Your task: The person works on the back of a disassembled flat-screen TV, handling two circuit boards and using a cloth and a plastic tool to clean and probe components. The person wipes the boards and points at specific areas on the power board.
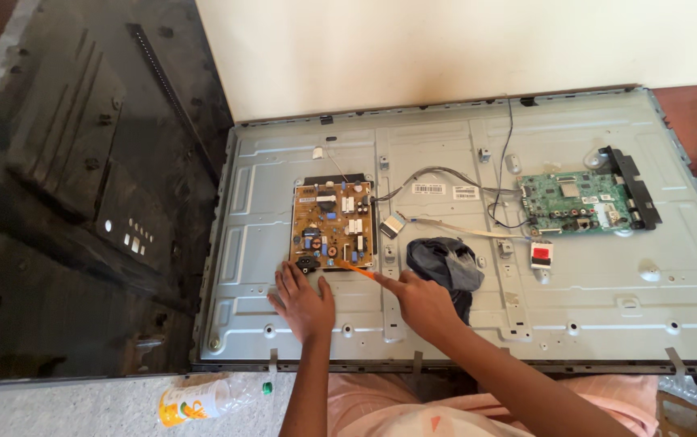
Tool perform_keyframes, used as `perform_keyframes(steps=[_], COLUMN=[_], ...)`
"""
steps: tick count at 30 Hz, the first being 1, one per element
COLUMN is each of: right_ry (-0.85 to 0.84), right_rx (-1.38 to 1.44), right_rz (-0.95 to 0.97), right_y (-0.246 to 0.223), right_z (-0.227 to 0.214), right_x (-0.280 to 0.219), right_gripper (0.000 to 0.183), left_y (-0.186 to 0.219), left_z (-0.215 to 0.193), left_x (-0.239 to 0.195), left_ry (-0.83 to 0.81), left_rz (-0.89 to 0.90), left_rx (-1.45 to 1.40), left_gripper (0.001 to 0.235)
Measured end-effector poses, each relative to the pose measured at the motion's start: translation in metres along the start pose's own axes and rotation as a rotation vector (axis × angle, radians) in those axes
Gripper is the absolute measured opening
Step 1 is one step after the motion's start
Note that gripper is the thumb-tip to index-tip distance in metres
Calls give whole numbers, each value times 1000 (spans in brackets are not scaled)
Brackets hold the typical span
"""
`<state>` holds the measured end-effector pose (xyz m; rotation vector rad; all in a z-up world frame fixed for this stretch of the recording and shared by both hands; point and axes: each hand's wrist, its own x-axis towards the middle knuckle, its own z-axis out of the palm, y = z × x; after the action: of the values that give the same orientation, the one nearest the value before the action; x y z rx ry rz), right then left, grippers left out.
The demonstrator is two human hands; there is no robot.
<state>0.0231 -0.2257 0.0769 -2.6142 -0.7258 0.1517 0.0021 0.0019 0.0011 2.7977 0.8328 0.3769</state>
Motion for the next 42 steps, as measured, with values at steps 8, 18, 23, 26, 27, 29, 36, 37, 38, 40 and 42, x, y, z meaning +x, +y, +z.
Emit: perform_keyframes(steps=[8,18,23,26,27,29,36,37,38,40,42], right_ry=[104,-12,78,39,46,36,29,29,41,64,111], right_rx=[22,9,-9,-17,-15,-12,-41,-52,-46,-39,-39], right_rz=[-17,25,-20,5,-2,-9,-11,-18,-14,-12,-82], right_y=[-10,3,-10,-13,-12,-8,-10,-13,-16,-21,-24], right_z=[22,22,27,27,26,25,33,36,40,45,49], right_x=[32,14,33,39,36,27,48,59,67,80,82], right_gripper=[69,68,71,72,71,70,65,65,63,60,64], left_y=[3,2,2,3,4,3,3,3,3,4,3], left_z=[-4,0,-2,-5,-5,-4,-3,-4,-5,-5,-5], left_x=[0,0,-1,-1,-1,-1,-2,-1,-1,0,0], left_ry=[-15,-3,2,-14,-6,7,-2,-6,-10,-6,-4], left_rz=[-13,-4,-2,-4,1,8,8,5,3,3,4], left_rx=[-14,-24,-27,-10,-13,-16,-25,-26,-28,-27,-26], left_gripper=[75,76,76,75,75,74,75,75,75,75,75])
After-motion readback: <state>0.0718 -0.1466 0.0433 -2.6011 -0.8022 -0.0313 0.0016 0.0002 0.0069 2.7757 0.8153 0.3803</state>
